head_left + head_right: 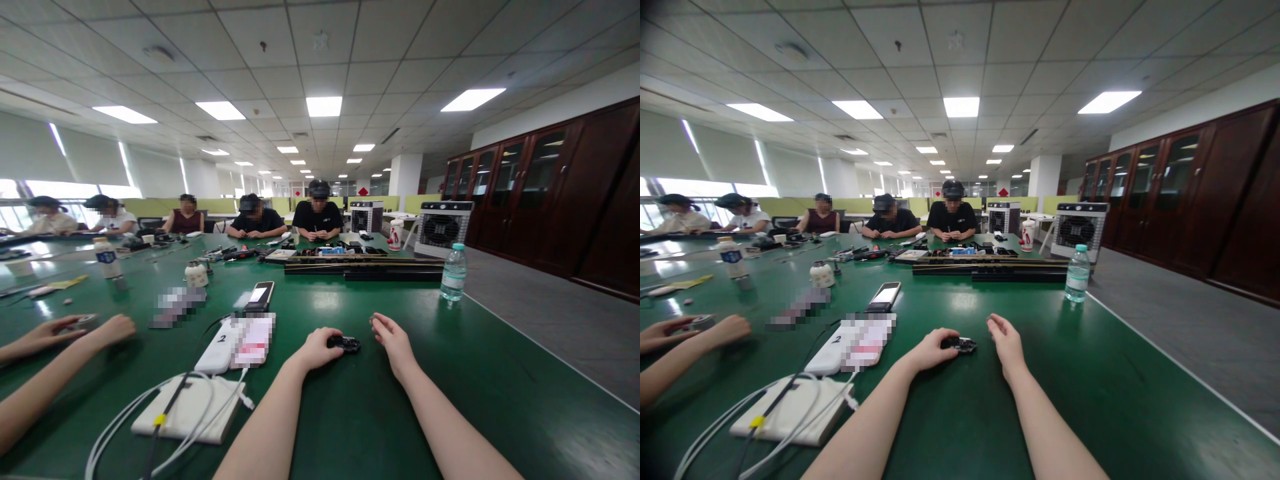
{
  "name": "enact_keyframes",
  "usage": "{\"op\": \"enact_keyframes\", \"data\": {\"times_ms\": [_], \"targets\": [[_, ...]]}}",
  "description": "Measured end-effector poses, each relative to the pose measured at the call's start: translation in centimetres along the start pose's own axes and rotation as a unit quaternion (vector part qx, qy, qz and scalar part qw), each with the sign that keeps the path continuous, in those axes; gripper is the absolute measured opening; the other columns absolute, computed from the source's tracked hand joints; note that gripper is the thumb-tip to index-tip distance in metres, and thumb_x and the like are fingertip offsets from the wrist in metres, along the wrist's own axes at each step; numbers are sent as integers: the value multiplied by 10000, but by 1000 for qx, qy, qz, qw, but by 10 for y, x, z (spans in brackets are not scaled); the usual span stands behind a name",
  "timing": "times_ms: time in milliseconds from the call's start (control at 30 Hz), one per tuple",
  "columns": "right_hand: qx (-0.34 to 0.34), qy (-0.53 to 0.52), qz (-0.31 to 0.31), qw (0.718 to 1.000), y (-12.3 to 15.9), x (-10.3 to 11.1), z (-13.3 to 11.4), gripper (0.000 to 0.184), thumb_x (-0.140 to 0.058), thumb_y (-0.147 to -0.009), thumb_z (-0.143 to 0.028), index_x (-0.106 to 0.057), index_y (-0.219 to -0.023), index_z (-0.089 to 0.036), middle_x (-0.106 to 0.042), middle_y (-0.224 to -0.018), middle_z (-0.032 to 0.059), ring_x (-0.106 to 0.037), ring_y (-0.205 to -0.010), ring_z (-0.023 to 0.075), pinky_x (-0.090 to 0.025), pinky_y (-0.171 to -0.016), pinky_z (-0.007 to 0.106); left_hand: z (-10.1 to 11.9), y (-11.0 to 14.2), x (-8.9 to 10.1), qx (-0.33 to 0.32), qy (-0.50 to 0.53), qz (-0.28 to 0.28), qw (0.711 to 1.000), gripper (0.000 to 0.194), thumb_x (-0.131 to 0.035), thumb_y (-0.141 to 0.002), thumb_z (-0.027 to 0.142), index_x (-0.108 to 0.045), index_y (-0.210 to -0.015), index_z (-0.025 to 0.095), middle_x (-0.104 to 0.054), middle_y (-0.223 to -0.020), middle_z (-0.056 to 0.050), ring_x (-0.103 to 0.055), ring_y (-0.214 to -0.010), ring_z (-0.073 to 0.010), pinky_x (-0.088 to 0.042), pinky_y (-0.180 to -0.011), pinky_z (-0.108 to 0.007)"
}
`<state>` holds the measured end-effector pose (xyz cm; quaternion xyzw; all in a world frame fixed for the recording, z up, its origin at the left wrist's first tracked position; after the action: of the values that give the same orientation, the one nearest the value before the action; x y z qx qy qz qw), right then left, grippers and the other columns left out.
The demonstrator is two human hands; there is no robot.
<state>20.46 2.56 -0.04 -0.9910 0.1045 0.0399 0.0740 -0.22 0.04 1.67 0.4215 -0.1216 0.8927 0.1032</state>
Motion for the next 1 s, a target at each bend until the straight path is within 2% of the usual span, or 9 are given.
{"op": "enact_keyframes", "data": {"times_ms": [133, 233, 700, 900, 1000], "targets": [[-39, -52, 14, 998, -5, 3, 9, 388, -680, -647, -462, -640, -943, -214, -721, -938, 81, -677, -806, 211, -544, -640, 316, -2, -1, -1, -1, -3, 2, 1000, 459, -633, -730, 305, -616, -1179, 207, -629, -1201, -73, -561, -1121, -253, -421, -1001, -352], [-43, -81, 15, 996, -9, 6, 13, 354, -697, -632, -454, -631, -889, -220, -721, -862, 72, -673, -742, 201, -542, -600, 307, -5, -2, -3, -6, -4, 3, 1000, 456, -634, -733, 306, -615, -1178, 206, -631, -1196, -74, -564, -1116, -247, -422, -1000, -345], [-81, -118, 13, 990, -7, 9, 6, 249, -708, -655, -386, -619, -831, -234, -715, -798, 48, -668, -725, 192, -556, -619, 312, -6, -2, -2, -4, -3, 0, 1000, 482, -626, -736, 348, -604, -1195, 201, -618, -1213, -79, -548, -1133, -276, -412, -1001, -372], [-64, -77, 2, 995, -6, 7, 4, 362, -714, -641, -433, -621, -920, -223, -717, -919, 70, -675, -802, 206, -555, -647, 311, -6, -2, -2, -5, 0, -3, 1000, 492, -634, -737, 342, -599, -1205, 194, -613, -1215, -88, -546, -1140, -268, -412, -1005, -359], [-30, -33, -11, 999, -3, 2, 2, 416, -709, -626, -451, -631, -954, -206, -713, -977, 82, -669, -880, 224, -550, -727, 335, -6, -2, -2, -4, 2, -2, 1000, 494, -641, -737, 341, -596, -1208, 199, -612, -1216, -85, -542, -1146, -262, -408, -1013, -358]]}}
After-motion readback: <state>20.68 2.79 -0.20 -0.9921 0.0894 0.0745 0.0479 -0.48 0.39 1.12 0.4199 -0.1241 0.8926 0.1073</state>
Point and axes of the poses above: each hand's wrist, its own y-axis away from the middle knuckle, its own x-axis out of the back of the hand, z = x × y, the point moved 1 cm from there along -y, towards the middle knuckle
